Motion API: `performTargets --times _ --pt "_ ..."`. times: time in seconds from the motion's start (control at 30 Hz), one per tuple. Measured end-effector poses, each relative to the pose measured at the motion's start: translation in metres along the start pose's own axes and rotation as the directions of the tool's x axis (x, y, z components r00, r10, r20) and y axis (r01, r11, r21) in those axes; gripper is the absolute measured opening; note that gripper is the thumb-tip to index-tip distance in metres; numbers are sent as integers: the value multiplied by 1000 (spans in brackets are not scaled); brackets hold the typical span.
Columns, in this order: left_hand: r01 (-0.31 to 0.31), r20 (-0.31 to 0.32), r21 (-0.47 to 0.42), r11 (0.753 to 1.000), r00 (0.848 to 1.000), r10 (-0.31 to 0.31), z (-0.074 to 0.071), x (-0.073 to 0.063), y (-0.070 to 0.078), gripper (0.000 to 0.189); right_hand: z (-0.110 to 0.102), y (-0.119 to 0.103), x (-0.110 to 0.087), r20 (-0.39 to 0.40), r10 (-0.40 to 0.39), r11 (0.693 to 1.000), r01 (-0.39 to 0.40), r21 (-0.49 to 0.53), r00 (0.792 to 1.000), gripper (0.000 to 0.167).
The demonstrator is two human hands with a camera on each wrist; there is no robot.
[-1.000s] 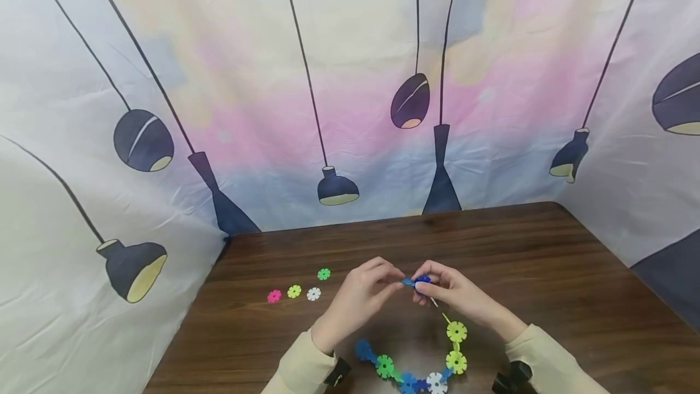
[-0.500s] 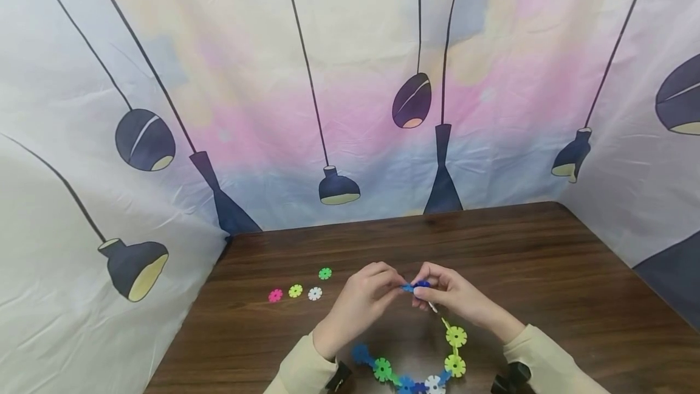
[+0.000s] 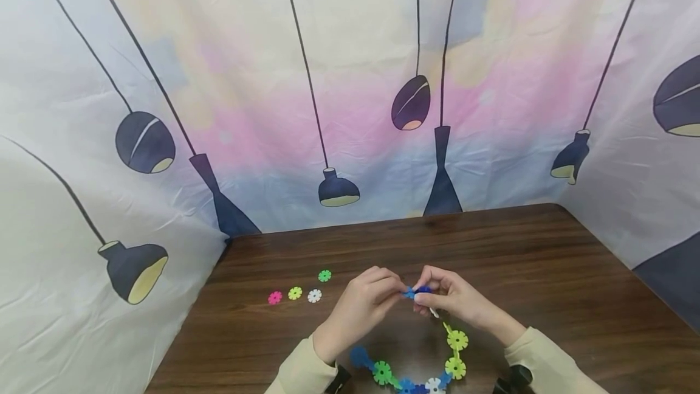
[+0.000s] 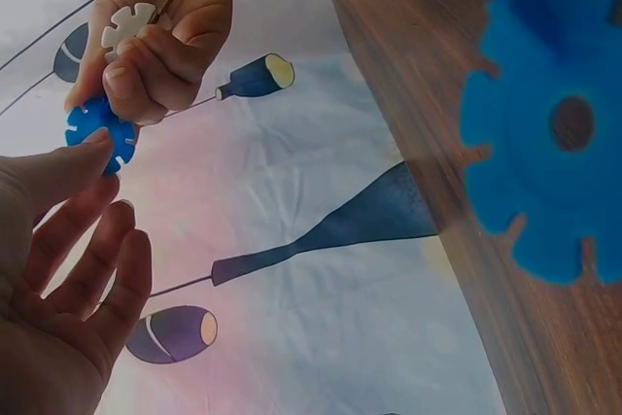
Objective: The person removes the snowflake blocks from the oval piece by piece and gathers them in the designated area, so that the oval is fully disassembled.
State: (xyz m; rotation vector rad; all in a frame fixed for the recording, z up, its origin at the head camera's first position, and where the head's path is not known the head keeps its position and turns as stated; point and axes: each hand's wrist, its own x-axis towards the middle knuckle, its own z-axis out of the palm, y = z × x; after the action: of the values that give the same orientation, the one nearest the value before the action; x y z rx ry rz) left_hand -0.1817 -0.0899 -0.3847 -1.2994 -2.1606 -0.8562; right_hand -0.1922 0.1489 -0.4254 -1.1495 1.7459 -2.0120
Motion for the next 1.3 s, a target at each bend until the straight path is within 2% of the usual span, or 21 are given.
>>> performTargets --times 0.13,0.33,0.43,0.57,0.73,0.93,1.3 --pt "-10 2 15 1000 1000 10 0 -1 0 12 0 0 0 -7 26 1000 -26 -3 1000 7" --pt "-46 -36 55 997 998 48 2 -1 -4 6 -1 0 2 -20 32 998 -33 -51 999 10" --pt "-46 -47 66 997 998 50 2 -3 -6 1 -2 0 1 -13 84 995 -85 -61 996 16" --pt "-37 -45 68 997 998 40 1 -4 -6 4 -2 1 -1 4 128 989 -127 -77 992 20" --pt "-29 -36 60 998 999 31 2 -4 -3 1 -2 2 -3 12 98 992 -97 -83 995 21" --pt "-23 -26 40 999 999 24 5 -5 -2 12 0 2 -2 44 47 999 -46 -28 998 15" --pt "-92 -15 67 994 996 93 3 -5 -2 4 1 4 -3 52 32 999 -32 -2 998 8"
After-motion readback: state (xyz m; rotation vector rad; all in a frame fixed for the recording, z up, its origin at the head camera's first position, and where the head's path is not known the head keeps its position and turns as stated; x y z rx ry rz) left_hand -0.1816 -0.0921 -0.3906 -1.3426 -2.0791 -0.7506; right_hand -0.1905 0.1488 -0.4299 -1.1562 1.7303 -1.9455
